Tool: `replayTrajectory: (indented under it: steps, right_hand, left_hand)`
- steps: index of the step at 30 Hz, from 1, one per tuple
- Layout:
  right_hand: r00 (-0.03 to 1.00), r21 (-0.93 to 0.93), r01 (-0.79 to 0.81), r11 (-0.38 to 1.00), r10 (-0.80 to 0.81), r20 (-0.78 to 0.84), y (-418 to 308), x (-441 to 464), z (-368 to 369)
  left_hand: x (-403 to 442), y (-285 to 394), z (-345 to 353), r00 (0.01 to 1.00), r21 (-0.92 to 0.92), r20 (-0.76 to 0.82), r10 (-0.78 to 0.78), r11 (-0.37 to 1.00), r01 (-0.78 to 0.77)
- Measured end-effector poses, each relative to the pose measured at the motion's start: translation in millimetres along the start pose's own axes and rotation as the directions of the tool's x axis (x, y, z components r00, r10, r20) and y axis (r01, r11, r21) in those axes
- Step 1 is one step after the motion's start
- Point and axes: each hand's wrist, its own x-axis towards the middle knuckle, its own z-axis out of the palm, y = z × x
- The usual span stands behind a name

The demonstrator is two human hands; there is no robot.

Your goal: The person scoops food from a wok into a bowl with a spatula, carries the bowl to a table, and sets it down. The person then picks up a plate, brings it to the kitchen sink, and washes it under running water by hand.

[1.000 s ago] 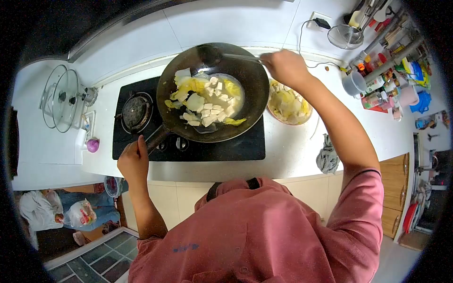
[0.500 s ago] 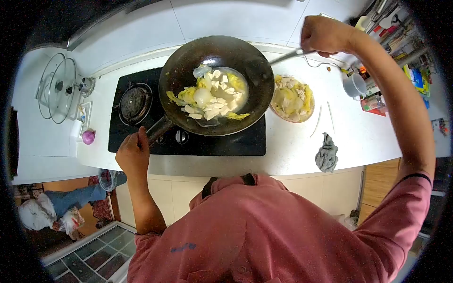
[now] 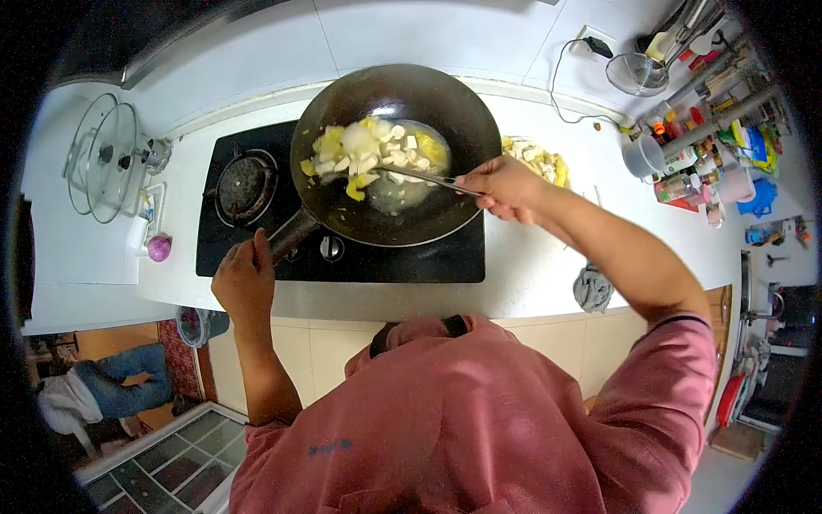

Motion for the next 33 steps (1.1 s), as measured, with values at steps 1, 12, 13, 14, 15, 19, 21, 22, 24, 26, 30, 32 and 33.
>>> replayTrajectory:
  steps: [1,12,13,14,15,19,21,22,24,26,30,32,33]
  right_hand:
    - [0.998,0.028,0.050,0.998,-0.050,-0.025,3.3,5.3,3.9]
    - [0.960,0.068,0.226,0.972,-0.211,-0.184,25.4,-11.8,7.4]
    - [0.960,0.075,0.229,0.971,-0.212,-0.181,27.2,-16.7,7.9]
    - [0.960,0.058,0.195,0.979,-0.179,-0.214,27.5,-27.0,7.8]
    - [0.962,0.066,0.194,0.979,-0.177,-0.207,32.0,-29.4,6.2]
    - [0.967,0.103,0.179,0.978,-0.156,-0.199,48.9,-38.2,-5.5]
    - [0.969,0.132,0.143,0.981,-0.112,-0.221,47.8,-54.0,-6.0]
    - [0.968,0.145,0.144,0.979,-0.108,-0.228,51.7,-57.0,-7.7]
    - [0.965,0.171,0.149,0.974,-0.105,-0.242,59.6,-62.7,-14.0]
    - [0.962,0.154,0.107,0.982,-0.062,-0.267,65.8,-74.4,-22.3]
    - [0.934,0.189,0.095,0.977,-0.022,-0.355,75.2,-111.4,-38.8]
    - [0.915,0.224,0.151,0.963,-0.050,-0.401,87.0,-129.3,-49.5]
    - [0.901,0.239,0.185,0.953,-0.067,-0.428,95.8,-136.2,-57.4]
  left_hand:
    - [0.0,0.0,-0.6,1.000,0.000,0.011,0.001,1.000,-0.001]
    - [1.1,3.8,-4.5,1.000,0.012,0.024,0.013,1.000,-0.013]
    - [1.7,4.2,-4.6,1.000,0.017,0.022,0.017,1.000,-0.018]
    - [2.0,4.7,-4.6,1.000,0.006,0.023,0.011,1.000,-0.012]
    - [2.2,5.1,-4.8,1.000,-0.005,0.024,0.006,1.000,-0.005]
    - [1.4,4.5,-4.5,1.000,0.015,0.029,0.006,1.000,-0.006]
    - [1.9,5.3,-5.7,0.999,0.019,0.049,-0.007,1.000,0.006]
    - [2.2,5.6,-6.3,0.998,0.019,0.058,-0.013,1.000,0.012]
    - [2.2,3.7,-5.4,0.998,0.012,0.059,-0.002,1.000,0.001]
    - [1.5,3.1,-5.5,0.998,0.009,0.057,0.005,1.000,-0.006]
    - [2.1,6.3,-7.8,0.997,-0.007,0.081,-0.004,1.000,0.005]
    - [1.1,3.5,-6.1,0.997,-0.015,0.081,0.008,1.000,-0.006]
    - [0.5,1.8,-5.1,0.996,-0.011,0.083,0.013,1.000,-0.012]
